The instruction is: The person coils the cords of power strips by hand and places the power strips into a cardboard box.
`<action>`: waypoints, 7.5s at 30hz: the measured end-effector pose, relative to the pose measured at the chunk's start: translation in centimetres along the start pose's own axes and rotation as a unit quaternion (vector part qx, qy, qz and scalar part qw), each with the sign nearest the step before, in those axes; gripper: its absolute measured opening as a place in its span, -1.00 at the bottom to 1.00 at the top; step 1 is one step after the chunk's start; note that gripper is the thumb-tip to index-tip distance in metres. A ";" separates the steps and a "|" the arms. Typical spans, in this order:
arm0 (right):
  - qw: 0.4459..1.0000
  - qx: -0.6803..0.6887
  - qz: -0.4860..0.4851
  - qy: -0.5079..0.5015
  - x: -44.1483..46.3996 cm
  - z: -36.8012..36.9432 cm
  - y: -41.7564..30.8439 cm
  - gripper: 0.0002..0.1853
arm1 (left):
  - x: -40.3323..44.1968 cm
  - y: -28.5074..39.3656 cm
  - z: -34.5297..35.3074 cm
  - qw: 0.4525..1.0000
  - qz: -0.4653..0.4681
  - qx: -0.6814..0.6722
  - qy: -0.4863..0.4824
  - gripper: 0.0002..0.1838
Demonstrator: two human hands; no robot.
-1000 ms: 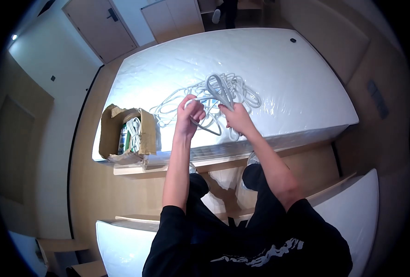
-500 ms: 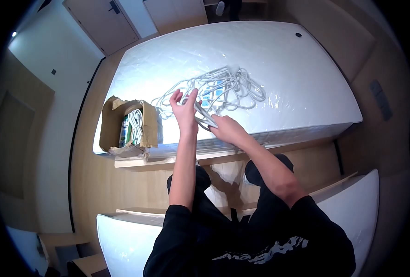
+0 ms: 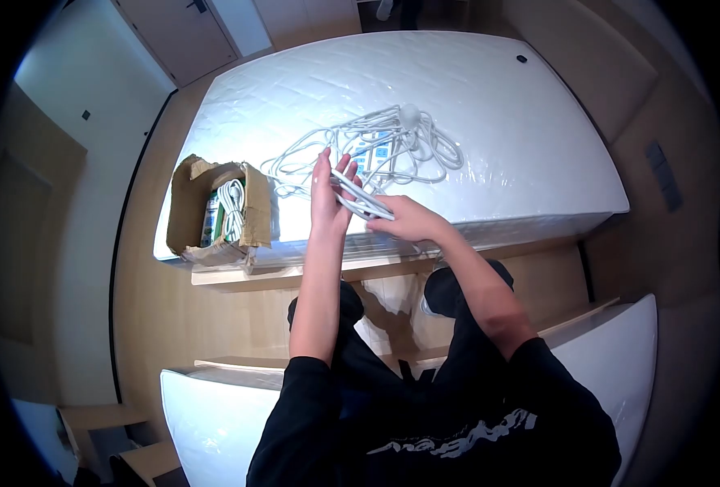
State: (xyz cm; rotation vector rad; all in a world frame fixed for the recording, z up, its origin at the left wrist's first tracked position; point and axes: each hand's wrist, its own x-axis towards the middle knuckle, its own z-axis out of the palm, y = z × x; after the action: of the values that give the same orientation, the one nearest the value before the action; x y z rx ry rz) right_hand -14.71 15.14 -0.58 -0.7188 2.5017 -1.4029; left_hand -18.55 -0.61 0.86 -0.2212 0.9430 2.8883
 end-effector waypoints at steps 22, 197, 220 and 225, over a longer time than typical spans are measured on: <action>0.980 0.094 0.160 -0.075 -1.2 -0.5 -1.3 -0.79 | -0.4 -1.0 0.9 0.940 0.121 0.292 -0.128 -0.66; 0.996 -0.076 0.000 0.053 0.6 3.3 2.3 0.02 | 0.9 -1.1 -1.8 0.997 0.026 0.068 -0.002 -0.69; 0.863 0.432 0.000 0.263 -0.4 -2.2 -0.4 -0.89 | 1.5 -5.7 -4.2 0.970 -0.220 0.086 0.059 -0.56; 0.695 0.713 -0.028 0.087 -1.5 -2.7 0.8 -0.89 | 0.7 -6.5 -1.9 0.937 -0.341 -0.022 -0.065 -0.51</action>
State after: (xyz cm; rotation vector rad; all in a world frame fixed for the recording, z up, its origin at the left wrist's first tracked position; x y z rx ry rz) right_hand -14.73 18.27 0.15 -0.2432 0.7187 -2.7370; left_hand -18.10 3.52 -4.57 -0.2867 0.6135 2.2482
